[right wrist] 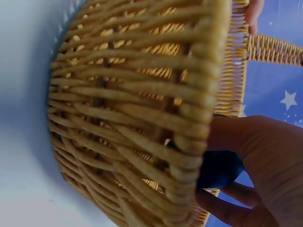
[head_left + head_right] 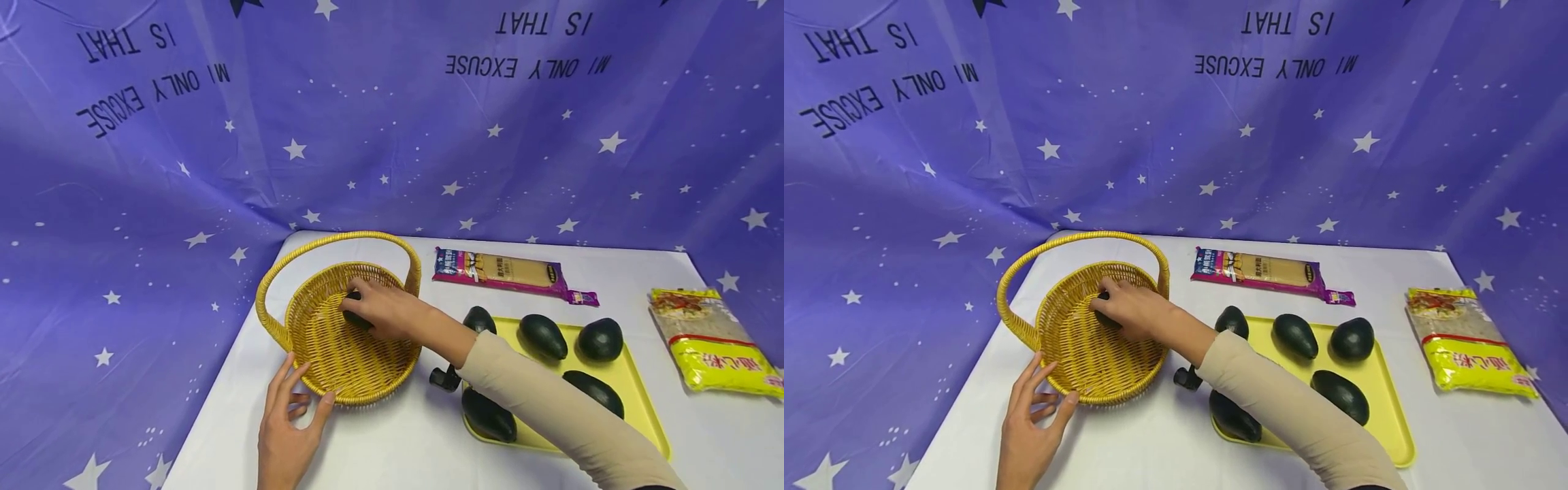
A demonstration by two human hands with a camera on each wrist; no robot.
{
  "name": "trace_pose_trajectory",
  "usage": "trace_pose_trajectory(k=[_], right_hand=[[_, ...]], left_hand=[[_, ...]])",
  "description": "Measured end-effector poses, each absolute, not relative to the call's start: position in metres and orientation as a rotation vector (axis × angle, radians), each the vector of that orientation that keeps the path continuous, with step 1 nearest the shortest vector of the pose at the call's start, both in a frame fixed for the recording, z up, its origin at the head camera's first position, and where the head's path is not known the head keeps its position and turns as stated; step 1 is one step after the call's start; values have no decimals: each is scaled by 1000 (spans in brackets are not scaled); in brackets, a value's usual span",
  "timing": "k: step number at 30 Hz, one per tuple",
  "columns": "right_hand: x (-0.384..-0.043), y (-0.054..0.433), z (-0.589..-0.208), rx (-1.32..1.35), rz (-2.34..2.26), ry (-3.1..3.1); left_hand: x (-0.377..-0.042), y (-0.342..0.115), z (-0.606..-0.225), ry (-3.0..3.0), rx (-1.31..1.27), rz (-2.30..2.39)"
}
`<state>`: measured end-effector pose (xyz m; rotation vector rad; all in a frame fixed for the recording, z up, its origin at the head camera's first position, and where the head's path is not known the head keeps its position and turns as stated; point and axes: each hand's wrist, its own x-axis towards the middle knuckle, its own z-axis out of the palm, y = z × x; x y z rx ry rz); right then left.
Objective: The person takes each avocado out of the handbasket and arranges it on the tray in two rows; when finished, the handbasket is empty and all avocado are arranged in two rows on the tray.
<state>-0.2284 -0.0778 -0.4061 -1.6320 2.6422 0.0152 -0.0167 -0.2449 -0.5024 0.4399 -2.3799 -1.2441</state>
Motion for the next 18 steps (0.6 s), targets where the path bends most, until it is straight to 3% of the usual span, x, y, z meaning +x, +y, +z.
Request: trace_pose_trajectory(k=[18], right_hand=[[-201,-49,-396,-1716,-201,2665]], left_hand=[[-17,-242,-501,-2394,453,-1223]])
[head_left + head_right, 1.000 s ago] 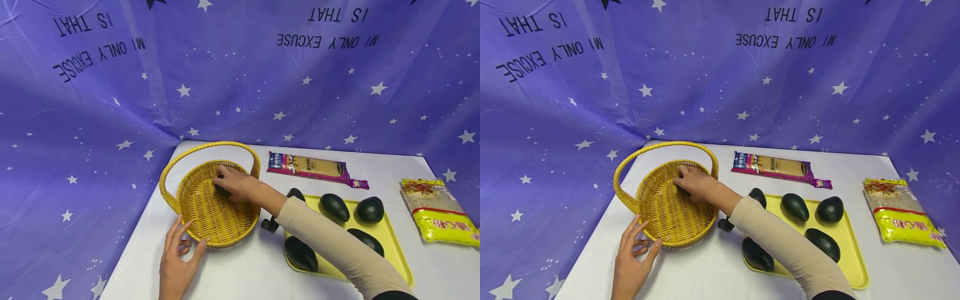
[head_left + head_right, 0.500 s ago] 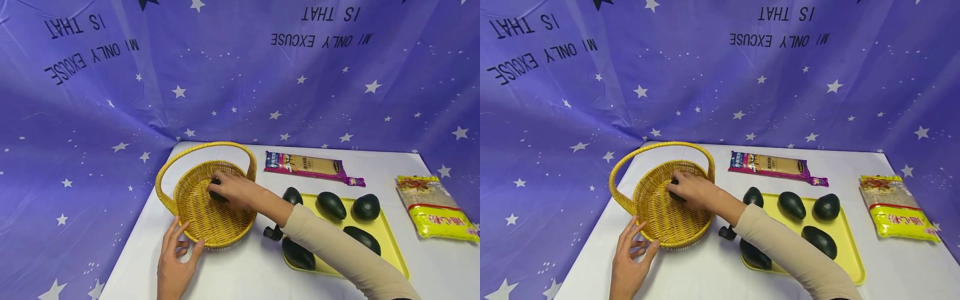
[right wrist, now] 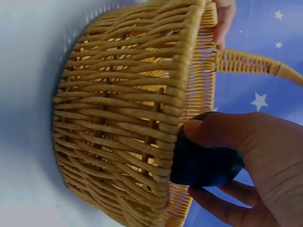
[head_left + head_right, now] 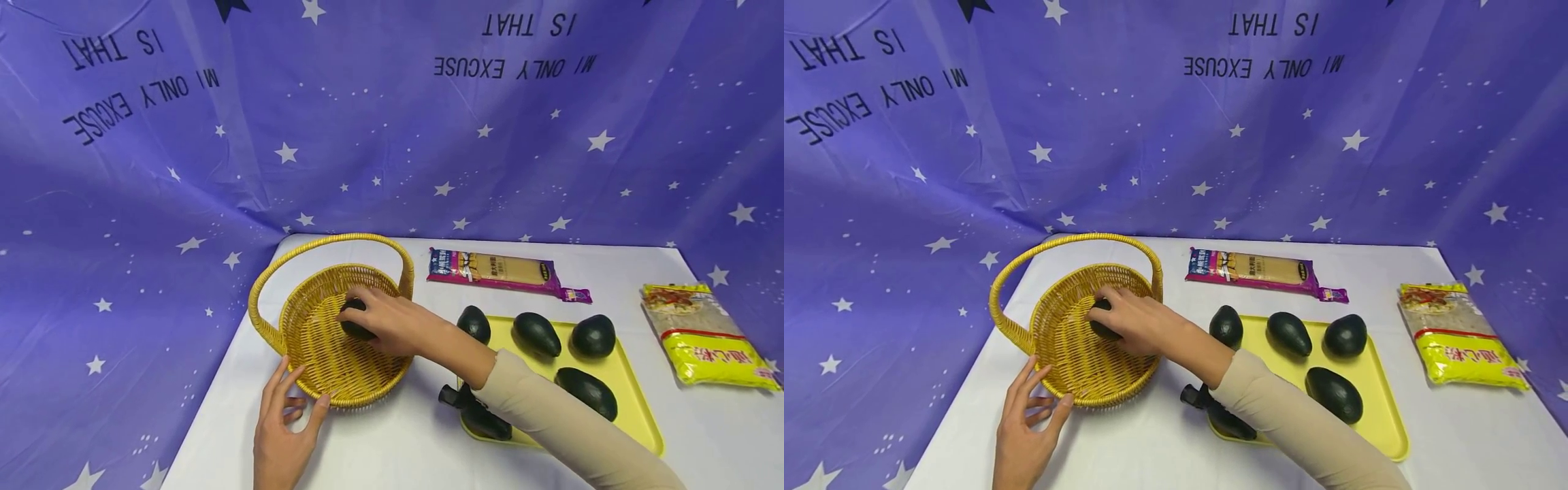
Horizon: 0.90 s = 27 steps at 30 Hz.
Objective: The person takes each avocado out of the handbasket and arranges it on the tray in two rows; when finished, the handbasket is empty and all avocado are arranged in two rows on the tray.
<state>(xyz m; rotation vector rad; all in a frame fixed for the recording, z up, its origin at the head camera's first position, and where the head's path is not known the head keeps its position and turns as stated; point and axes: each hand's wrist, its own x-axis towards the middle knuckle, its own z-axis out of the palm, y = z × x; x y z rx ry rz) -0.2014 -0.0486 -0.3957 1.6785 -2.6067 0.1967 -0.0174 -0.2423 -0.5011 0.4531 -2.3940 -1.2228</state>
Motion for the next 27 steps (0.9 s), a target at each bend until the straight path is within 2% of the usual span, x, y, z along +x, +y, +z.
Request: trace_pose_trajectory(k=[27], right_hand=[[-173,2,-392,1573,481,-2550]], left_hand=[[-18,-240,-502,-2397,450,-1209]])
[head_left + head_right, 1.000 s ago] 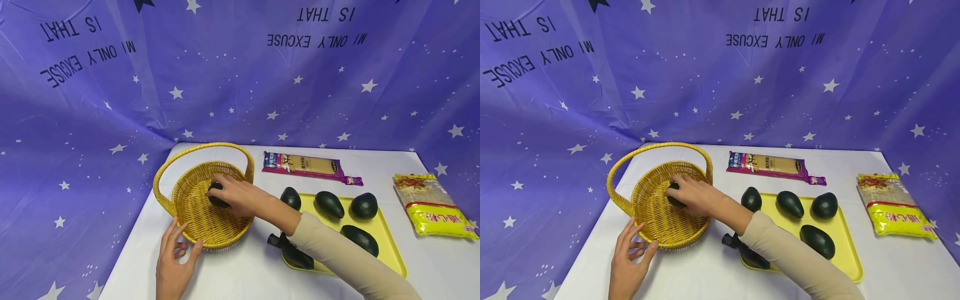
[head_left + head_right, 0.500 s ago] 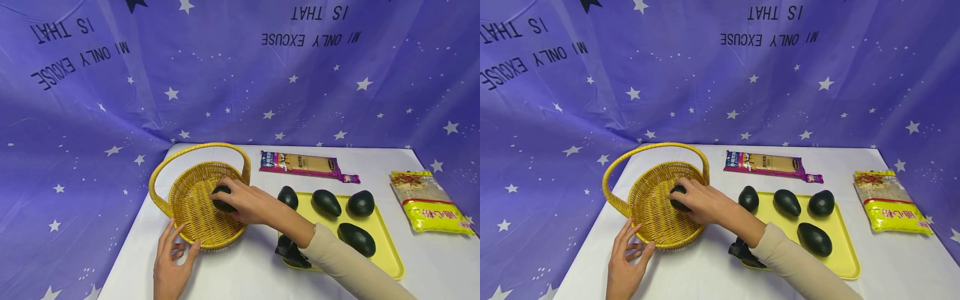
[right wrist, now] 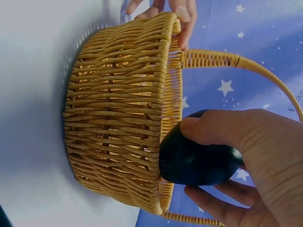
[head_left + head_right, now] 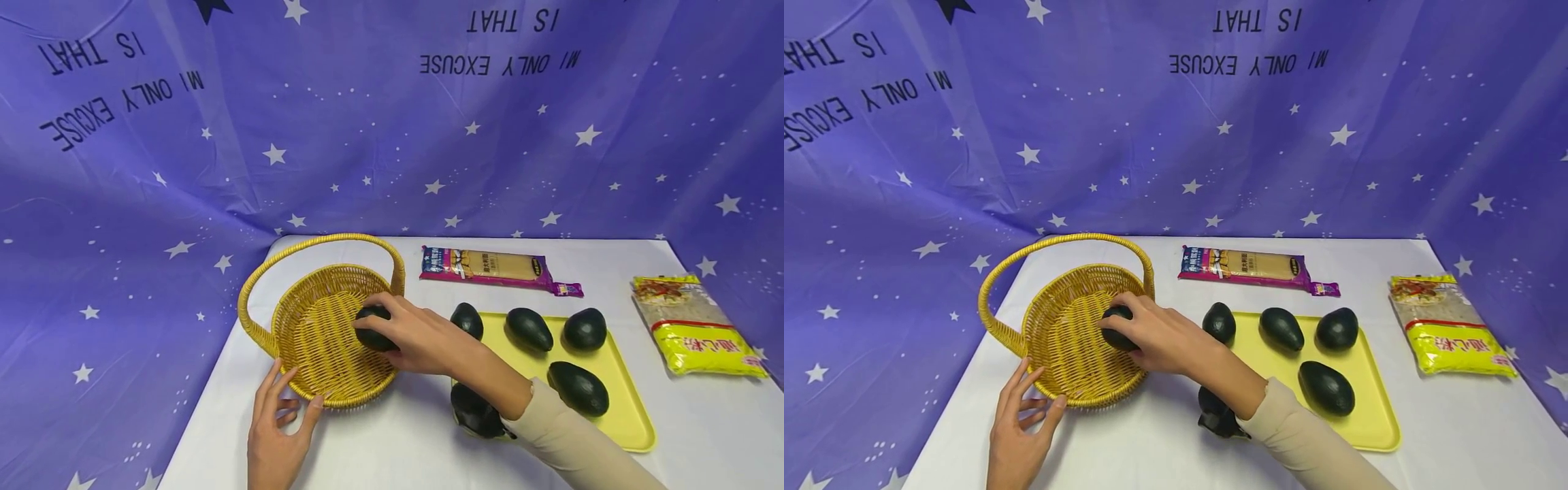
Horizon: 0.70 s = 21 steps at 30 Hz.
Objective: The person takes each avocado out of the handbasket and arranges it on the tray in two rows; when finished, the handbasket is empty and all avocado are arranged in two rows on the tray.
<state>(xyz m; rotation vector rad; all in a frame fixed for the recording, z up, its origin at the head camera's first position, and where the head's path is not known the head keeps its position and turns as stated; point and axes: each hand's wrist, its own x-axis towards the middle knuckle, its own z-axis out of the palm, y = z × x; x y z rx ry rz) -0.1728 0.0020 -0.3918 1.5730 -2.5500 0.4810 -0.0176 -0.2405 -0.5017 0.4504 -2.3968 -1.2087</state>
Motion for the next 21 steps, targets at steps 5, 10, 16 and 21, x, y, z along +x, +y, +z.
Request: trace_pose_trajectory(k=[5,10,16,21], right_hand=[[-169,10,-392,1557,550,-2506],[-163,17,-391,1522,575,-2510],[-157,29,-388,1467,593,-2531],[-154,44,-388,1419,593,-2530]], left_hand=[[-18,-241,-501,-2401,457,-1206],[-17,-242,-503,-2403,458,-1216],[-16,-242,-504,-2393,456,-1226],[-17,-242,-502,-2389,444,-1238]])
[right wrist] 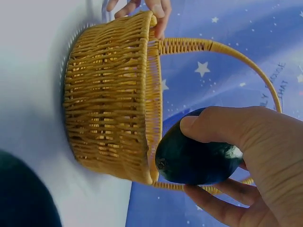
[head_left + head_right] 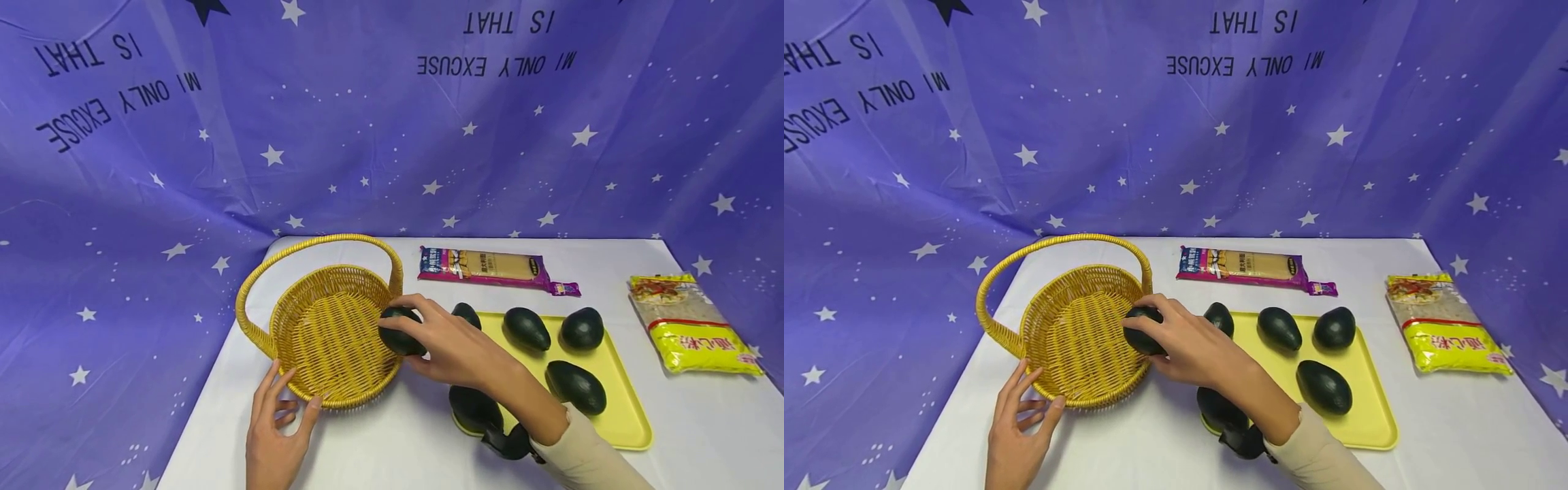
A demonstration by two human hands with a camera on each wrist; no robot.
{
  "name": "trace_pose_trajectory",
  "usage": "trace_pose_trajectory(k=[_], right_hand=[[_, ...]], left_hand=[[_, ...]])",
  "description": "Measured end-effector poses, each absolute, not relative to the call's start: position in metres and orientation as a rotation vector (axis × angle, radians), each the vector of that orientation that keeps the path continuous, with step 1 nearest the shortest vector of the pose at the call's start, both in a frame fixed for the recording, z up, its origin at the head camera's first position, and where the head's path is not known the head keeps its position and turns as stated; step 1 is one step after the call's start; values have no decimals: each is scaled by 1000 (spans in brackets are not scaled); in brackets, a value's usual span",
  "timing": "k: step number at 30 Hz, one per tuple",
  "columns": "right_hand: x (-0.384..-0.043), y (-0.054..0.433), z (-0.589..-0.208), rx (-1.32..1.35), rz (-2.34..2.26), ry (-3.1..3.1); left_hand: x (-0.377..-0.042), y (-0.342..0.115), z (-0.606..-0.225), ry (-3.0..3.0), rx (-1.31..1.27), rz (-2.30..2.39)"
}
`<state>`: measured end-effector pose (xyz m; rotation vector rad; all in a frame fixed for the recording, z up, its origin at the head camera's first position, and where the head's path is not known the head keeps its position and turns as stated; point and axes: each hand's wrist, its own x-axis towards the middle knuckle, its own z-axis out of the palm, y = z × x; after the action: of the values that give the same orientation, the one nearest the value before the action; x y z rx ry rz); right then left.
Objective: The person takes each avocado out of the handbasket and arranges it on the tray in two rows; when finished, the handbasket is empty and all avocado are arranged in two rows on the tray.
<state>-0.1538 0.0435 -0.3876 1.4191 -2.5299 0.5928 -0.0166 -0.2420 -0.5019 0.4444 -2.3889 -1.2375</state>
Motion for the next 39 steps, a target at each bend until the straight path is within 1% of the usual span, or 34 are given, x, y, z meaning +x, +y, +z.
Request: trace_pose_trajectory(k=[12,22,29,39], right_hand=[[-147,82,-390,1247,653,-2614],[-143,125,-390,1103,619,-2650],[-147,154,-392,1071,609,-2601],[-142,171,-399,1046,623,-2589]], left_hand=[[-18,-240,-501,-2388,456,-1241],[-16,-239,-501,-2390,484,-1251],[-17,-237,-503,-2396,493,-1247],[-17,-237,-501,-2394,502,-1239]])
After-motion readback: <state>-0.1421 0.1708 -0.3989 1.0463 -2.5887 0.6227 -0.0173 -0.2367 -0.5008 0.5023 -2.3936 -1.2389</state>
